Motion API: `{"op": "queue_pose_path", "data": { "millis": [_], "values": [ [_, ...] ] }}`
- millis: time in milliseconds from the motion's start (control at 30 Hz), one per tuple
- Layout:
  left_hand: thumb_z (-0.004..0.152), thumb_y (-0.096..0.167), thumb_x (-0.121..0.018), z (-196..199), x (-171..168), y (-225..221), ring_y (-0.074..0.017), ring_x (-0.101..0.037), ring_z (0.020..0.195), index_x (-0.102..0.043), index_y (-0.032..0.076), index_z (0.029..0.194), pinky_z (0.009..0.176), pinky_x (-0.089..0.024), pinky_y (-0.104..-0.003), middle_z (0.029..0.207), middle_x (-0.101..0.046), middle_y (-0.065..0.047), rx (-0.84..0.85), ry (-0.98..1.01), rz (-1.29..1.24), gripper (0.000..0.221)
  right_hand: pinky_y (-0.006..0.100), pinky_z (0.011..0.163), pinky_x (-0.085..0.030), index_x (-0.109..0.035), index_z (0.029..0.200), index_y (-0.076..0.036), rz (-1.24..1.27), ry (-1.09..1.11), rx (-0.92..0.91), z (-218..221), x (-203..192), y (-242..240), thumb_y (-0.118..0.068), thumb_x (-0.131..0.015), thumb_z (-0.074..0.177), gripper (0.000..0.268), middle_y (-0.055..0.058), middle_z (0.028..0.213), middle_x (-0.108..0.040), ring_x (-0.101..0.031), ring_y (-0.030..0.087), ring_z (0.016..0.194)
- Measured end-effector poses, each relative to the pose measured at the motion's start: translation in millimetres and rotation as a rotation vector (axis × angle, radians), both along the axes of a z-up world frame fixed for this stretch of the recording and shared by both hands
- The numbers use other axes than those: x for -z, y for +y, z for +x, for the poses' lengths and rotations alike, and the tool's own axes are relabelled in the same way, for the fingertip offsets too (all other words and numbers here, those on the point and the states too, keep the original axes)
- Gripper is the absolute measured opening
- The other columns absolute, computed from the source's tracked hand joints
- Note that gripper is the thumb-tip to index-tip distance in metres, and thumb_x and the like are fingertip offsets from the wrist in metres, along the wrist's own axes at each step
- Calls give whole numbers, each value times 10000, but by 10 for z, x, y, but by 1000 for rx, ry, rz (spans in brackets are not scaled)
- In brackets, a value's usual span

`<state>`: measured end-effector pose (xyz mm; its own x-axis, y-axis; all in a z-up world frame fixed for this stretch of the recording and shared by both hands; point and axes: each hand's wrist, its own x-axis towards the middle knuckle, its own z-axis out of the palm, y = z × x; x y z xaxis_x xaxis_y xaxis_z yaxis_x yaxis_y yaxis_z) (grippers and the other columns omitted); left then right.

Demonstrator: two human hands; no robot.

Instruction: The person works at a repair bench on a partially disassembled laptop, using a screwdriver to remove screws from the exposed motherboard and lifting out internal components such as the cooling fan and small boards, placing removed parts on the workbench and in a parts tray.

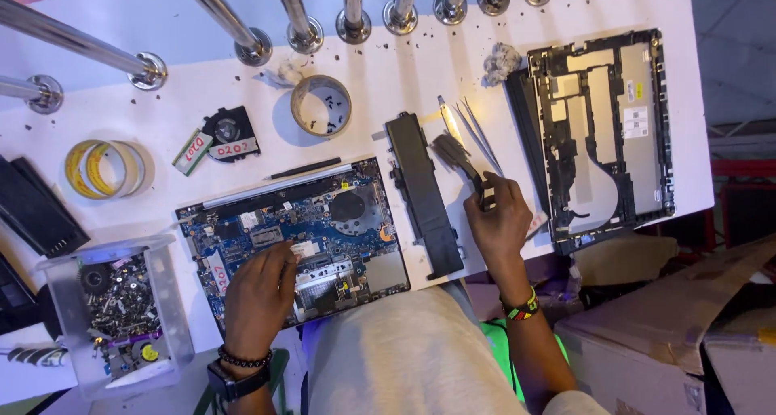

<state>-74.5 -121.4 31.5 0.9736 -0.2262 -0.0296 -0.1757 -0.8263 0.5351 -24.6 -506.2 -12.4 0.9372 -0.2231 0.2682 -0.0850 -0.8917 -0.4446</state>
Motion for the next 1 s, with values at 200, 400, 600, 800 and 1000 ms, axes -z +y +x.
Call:
{"op": "queue_pose_path", "data": {
  "millis": [200, 400, 600, 800, 1000],
  "values": [
    [984, 172, -593, 58, 33, 214, -300, -699, 1018, -662, 85, 1224, 844, -562, -472, 1151, -739, -82, 8, -18, 78, 264, 400, 669, -566, -722, 1289, -69, 9, -180, 9, 43, -319, 78, -48, -702, 898, 392, 152, 1205, -658, -706, 260, 735],
    [983, 179, -616, 157, -186, 237, -263, -689, 1146, -686, 103, 1060, 977, -555, -444, 1250, -725, -75, 60, -165, 7, 129, 286, 661, -533, -731, 1241, -44, 170, -312, -83, -98, -873, 406, 72, -678, 889, 374, 110, 1102, -681, -604, 155, 688],
    [923, 292, -780, 159, -677, 255, -301, -658, 1241, -623, 46, 1331, 1014, -578, -453, 1401, -618, -137, 75, -364, -150, 502, 274, 644, -520, -731, 1216, -74, 324, 53, -456, -377, -1009, 1104, -25, -711, 890, 331, 43, 1051, -745, -579, 102, 613],
    [978, 481, -657, -206, -423, 448, -368, -548, 1289, -539, 39, 1450, 1061, -459, -507, 1410, -582, -162, 195, -125, -131, 657, 392, 826, -589, -700, 1273, -92, 229, 179, -879, -596, -1015, 1679, -60, -665, 935, 341, 98, 1160, -726, -735, 282, 962],
    [959, 378, -715, -483, -198, 612, -352, -609, 1142, -606, -9, 1370, 976, -518, -473, 1274, -614, -173, 185, -6, -91, 575, 440, 845, -598, -635, 1330, -27, 122, 218, -1086, -662, -875, 1785, -77, -668, 944, 391, 181, 1243, -688, -707, 347, 1014]
  ]
}}
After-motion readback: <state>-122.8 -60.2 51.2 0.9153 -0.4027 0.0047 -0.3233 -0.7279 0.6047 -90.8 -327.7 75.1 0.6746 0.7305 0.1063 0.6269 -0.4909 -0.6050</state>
